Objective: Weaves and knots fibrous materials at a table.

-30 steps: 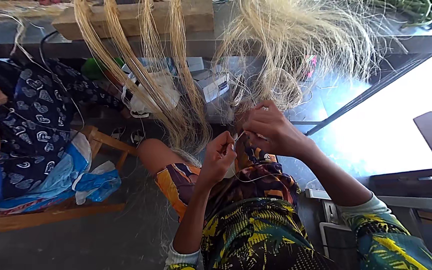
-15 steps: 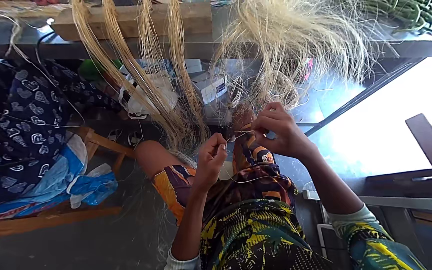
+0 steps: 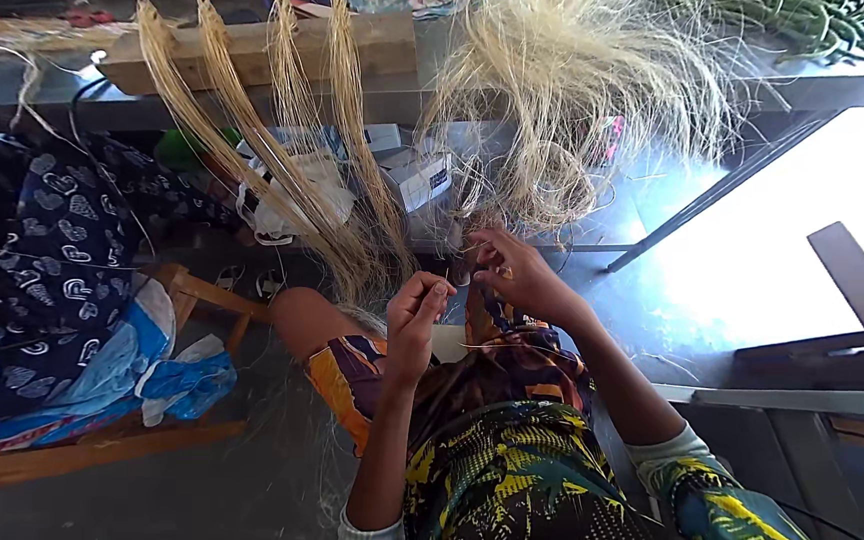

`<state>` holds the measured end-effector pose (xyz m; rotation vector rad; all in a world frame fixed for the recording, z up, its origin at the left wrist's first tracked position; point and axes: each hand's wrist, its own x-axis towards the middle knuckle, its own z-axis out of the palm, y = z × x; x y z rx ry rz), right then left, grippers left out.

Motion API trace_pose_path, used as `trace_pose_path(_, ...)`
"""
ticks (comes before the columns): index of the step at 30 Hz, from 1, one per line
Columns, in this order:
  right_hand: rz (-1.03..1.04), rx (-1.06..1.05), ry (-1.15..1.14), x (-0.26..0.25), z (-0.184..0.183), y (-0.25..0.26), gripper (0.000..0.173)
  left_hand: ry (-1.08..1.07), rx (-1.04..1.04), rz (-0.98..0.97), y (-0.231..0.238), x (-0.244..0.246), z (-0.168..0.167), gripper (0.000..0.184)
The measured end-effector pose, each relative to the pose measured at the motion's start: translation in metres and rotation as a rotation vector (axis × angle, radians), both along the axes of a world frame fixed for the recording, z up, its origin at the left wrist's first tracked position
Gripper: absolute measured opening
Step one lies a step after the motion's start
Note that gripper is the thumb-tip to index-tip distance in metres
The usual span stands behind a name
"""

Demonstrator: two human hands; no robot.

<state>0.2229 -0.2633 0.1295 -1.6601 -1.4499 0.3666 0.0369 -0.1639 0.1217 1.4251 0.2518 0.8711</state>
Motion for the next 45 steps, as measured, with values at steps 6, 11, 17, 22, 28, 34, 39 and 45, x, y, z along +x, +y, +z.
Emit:
trace_pose_path(6,0.173,0.29,0.078,-0.02,0.012,0.01,0.032,0.046,-0.024,0.026,0.002,-0.003,0.001,0.023)
trace_pose_path(11,0.198,0.334,-0.052,-0.026,0.022,0.022,0.008,0.054,-0.024,0.01,0.003,-0.003,0.0,0.023)
trace_pose_path(17,0.006,0.408,-0.061,-0.004,0.035,0.014,0.01,0.202,0.098,0.199,0.029,-0.006,-0.027,0.022)
trace_pose_path(22,-0.024,0.437,-0.023,0.007,0.04,0.003,0.01,0.633,0.292,0.493,0.048,-0.026,-0.068,0.03)
trace_pose_path(28,0.056,0.378,0.01,-0.001,0.033,0.004,0.008,0.363,0.385,0.521,0.015,-0.029,-0.033,0.052)
trace_pose_path(34,0.133,0.378,-0.024,-0.014,0.033,0.008,0.007,0.149,0.299,0.11,-0.004,0.006,0.019,0.023)
trace_pose_path(39,-0.128,0.439,-0.018,0.018,0.039,-0.014,0.016,0.183,0.27,0.145,0.026,-0.015,-0.013,0.028)
trace_pose_path(45,-0.597,0.666,0.021,0.108,0.063,-0.073,0.015,0.486,0.049,0.85,0.099,-0.114,-0.099,0.033)
